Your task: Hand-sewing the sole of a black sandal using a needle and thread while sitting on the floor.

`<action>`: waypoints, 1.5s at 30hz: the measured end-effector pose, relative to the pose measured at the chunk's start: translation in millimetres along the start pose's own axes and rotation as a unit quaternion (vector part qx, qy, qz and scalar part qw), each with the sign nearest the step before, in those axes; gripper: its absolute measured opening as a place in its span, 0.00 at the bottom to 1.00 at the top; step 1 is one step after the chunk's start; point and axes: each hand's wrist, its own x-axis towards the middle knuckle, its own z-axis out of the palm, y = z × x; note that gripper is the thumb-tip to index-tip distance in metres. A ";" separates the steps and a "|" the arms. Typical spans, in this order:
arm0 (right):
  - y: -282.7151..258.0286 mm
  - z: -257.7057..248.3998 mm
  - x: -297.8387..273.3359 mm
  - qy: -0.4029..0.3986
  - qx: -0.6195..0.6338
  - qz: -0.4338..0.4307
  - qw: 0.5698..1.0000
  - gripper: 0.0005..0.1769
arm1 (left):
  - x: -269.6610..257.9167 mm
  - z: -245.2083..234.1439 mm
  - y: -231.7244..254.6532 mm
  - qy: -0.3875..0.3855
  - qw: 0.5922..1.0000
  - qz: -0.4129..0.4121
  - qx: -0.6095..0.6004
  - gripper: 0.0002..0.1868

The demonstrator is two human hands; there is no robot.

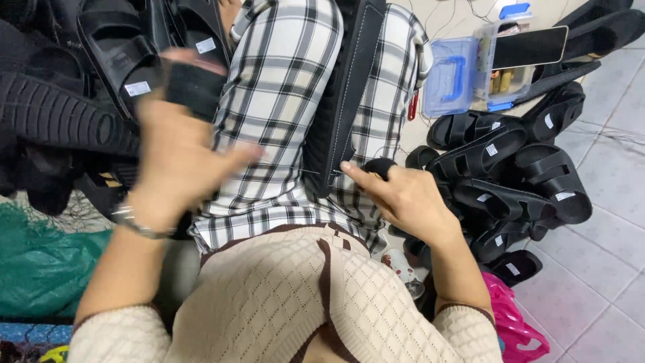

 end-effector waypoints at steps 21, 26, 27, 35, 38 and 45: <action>-20.4 -21.9 27.8 -0.036 -0.055 0.001 0.998 0.30 | -7.7 115.4 -46.9 0.042 0.896 0.345 0.275 0.50; -24.0 -9.8 37.9 -0.010 -0.053 0.015 0.998 0.22 | -5.0 126.5 -62.0 0.073 0.889 0.370 0.259 0.52; -23.6 -6.3 37.4 -0.005 -0.056 0.033 0.998 0.19 | -2.4 132.0 -65.6 0.090 0.888 0.387 0.230 0.56; -26.4 16.0 19.1 0.054 -0.087 0.024 0.994 0.21 | -13.7 127.9 -50.7 0.105 0.887 0.390 0.223 0.52; -24.7 28.7 8.4 0.070 -0.110 0.037 0.991 0.18 | -38.8 125.4 -58.1 0.132 0.907 0.359 0.177 0.31; -51.9 -9.3 9.9 0.046 -0.085 0.049 0.994 0.14 | -74.7 103.9 -56.8 -0.183 0.766 -0.079 -0.611 0.11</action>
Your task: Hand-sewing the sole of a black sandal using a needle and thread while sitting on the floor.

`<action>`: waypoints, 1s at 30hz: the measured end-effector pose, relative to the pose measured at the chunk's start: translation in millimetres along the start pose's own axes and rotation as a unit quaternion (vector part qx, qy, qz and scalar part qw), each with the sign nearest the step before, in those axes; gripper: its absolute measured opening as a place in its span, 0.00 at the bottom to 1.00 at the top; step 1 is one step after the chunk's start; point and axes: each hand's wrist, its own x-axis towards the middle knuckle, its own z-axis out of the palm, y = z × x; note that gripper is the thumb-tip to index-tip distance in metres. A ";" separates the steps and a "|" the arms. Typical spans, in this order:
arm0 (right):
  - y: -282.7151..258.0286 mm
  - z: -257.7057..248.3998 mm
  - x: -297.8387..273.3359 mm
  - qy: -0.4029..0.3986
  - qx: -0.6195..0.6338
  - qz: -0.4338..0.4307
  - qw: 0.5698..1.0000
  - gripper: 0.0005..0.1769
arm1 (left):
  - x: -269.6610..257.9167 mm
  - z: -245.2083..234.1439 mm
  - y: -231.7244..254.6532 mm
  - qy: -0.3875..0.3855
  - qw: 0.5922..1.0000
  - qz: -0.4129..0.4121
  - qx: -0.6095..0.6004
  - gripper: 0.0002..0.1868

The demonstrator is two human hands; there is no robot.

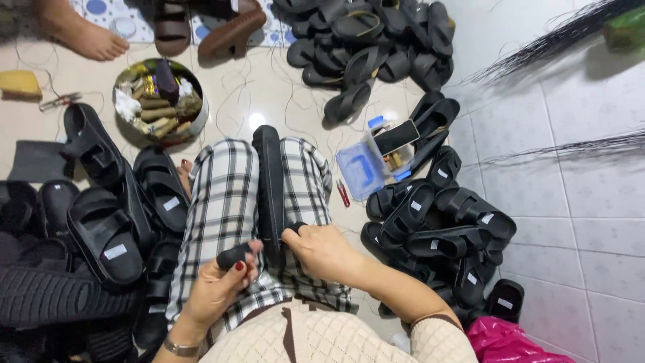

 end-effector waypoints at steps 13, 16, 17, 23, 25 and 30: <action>-9.2 0.3 -0.9 0.064 0.043 0.014 0.997 0.13 | 2.7 42.2 -4.7 0.133 0.873 0.008 0.470 0.08; -11.5 4.0 -1.1 0.051 0.039 0.025 0.998 0.11 | 3.2 35.8 -11.8 0.217 0.925 0.020 0.310 0.15; -10.1 2.2 -0.9 0.042 0.044 0.027 0.998 0.12 | 5.4 33.1 -11.6 0.215 0.934 0.027 0.285 0.15; -7.8 0.8 -3.3 0.033 0.058 0.028 0.997 0.12 | 14.3 32.2 -9.8 0.151 0.931 -0.020 0.331 0.10; -8.9 0.9 -4.6 0.039 0.054 0.032 0.997 0.13 | 10.2 31.6 -5.9 0.095 0.915 -0.065 0.387 0.11; -15.1 1.3 -5.3 0.124 0.013 0.015 0.992 0.15 | 1.3 0.9 -27.0 0.138 0.974 0.004 0.181 0.07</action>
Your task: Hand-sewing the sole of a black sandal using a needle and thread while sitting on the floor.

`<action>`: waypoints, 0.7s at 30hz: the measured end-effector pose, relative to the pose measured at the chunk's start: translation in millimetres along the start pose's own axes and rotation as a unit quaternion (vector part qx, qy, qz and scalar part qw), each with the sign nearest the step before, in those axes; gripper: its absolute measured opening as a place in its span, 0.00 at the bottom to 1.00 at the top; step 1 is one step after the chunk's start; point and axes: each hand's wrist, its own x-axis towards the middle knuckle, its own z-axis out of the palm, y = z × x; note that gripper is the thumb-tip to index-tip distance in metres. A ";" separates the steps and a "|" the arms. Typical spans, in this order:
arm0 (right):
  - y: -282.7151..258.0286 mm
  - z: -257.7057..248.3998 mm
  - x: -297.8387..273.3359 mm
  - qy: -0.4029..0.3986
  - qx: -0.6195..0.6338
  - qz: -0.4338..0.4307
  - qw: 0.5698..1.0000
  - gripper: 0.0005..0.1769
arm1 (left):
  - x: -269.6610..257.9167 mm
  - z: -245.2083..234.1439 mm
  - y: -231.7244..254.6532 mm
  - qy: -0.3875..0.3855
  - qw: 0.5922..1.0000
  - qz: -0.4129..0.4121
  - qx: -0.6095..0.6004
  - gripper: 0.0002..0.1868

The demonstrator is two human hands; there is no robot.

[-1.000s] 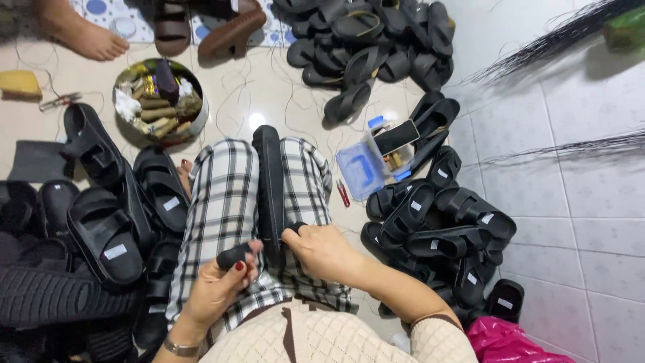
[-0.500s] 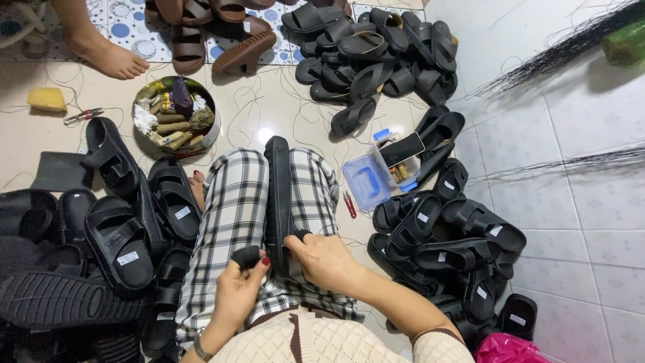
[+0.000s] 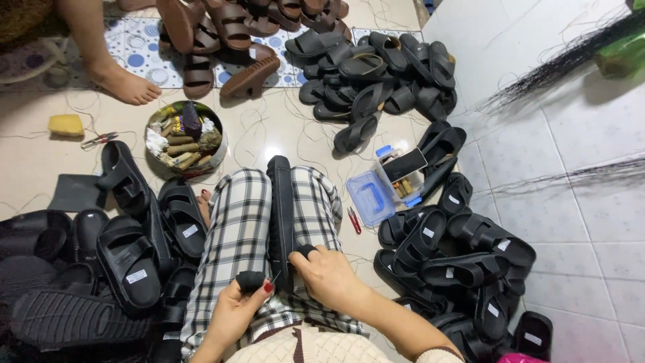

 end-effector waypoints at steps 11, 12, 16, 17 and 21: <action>-24.9 -15.7 4.4 0.026 0.177 -0.040 0.983 0.06 | 0.5 0.8 -8.6 -0.016 1.000 0.001 -0.022 0.09; -25.5 -17.0 4.2 0.018 0.188 -0.031 0.982 0.07 | 1.4 -0.6 -12.3 -0.023 0.999 0.003 -0.036 0.08; -23.0 -13.0 4.4 0.024 0.188 -0.057 0.980 0.21 | 7.9 -6.1 -28.8 -0.038 0.998 -0.004 -0.053 0.10; -21.9 -10.3 3.9 0.024 0.186 -0.051 0.981 0.19 | 9.8 -8.1 -34.8 -0.039 0.998 0.003 -0.048 0.10; -20.4 -9.3 3.7 0.021 0.198 -0.049 0.979 0.04 | 7.2 -4.7 -24.4 -0.020 0.999 -0.019 -0.022 0.11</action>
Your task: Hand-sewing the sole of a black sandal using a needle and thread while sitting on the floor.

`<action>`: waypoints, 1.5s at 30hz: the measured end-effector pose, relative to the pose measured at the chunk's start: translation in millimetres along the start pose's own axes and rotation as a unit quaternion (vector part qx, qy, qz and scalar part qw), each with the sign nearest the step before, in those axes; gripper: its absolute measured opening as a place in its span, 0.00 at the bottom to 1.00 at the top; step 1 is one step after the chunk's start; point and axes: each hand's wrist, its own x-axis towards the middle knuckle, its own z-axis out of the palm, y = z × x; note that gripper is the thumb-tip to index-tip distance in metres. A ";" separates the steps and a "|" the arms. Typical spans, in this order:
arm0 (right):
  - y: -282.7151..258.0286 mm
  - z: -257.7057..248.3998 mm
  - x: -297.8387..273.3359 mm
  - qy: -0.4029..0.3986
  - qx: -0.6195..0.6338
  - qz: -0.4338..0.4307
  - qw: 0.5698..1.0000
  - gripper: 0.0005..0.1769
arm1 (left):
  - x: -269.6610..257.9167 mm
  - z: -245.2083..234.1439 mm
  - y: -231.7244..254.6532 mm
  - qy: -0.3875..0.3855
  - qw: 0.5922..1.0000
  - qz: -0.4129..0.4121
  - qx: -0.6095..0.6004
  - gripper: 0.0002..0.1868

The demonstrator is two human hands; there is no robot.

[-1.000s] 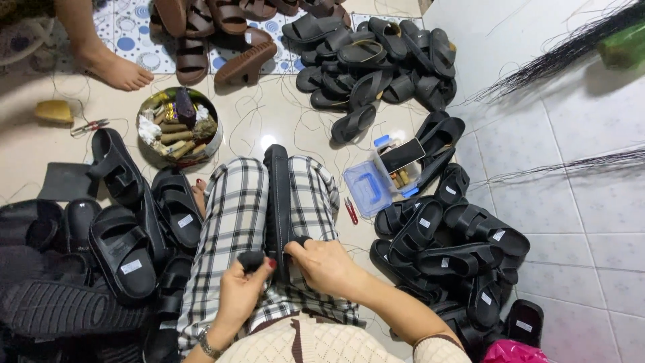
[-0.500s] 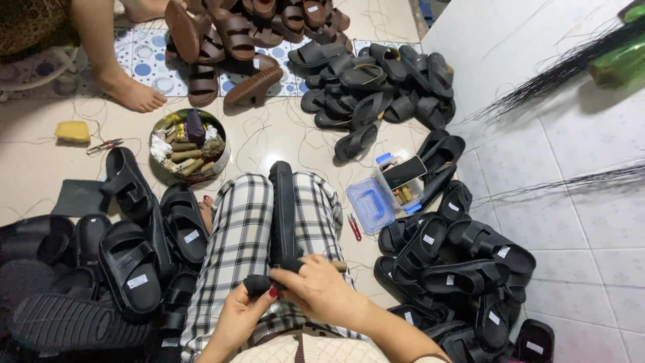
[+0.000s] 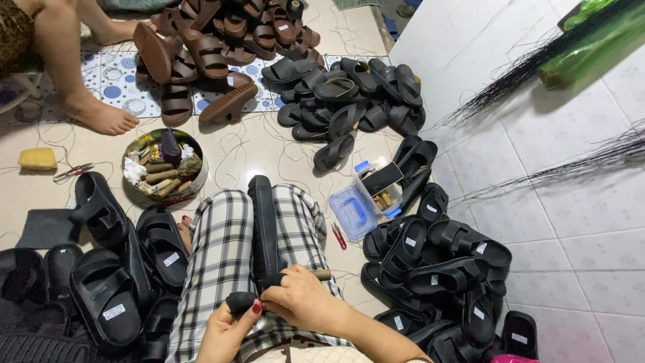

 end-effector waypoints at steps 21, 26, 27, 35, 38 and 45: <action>11.0 -9.5 -3.4 -0.002 -0.143 0.055 0.988 0.23 | 7.2 -6.1 -12.4 0.064 0.997 -0.021 -0.046 0.12; 35.3 -13.7 -6.7 -0.055 -0.174 0.058 0.981 0.08 | 3.4 13.4 13.4 0.140 0.986 -0.062 -0.068 0.12; 38.4 -16.1 -3.2 -0.092 -0.172 0.065 0.979 0.08 | 1.7 18.0 18.0 0.156 0.983 -0.056 -0.083 0.11; 25.8 -15.7 2.1 -0.066 -0.179 0.043 0.981 0.07 | 0.3 17.6 20.5 0.081 0.993 -0.053 0.065 0.10; 24.2 -1.8 -2.3 -0.074 -0.191 0.038 0.978 0.14 | -1.9 18.0 10.1 0.111 0.933 0.114 0.322 0.18; 10.9 -21.0 -16.7 -0.097 -0.194 0.067 0.974 0.20 | 6.6 36.8 -10.4 0.134 0.803 0.263 0.518 0.25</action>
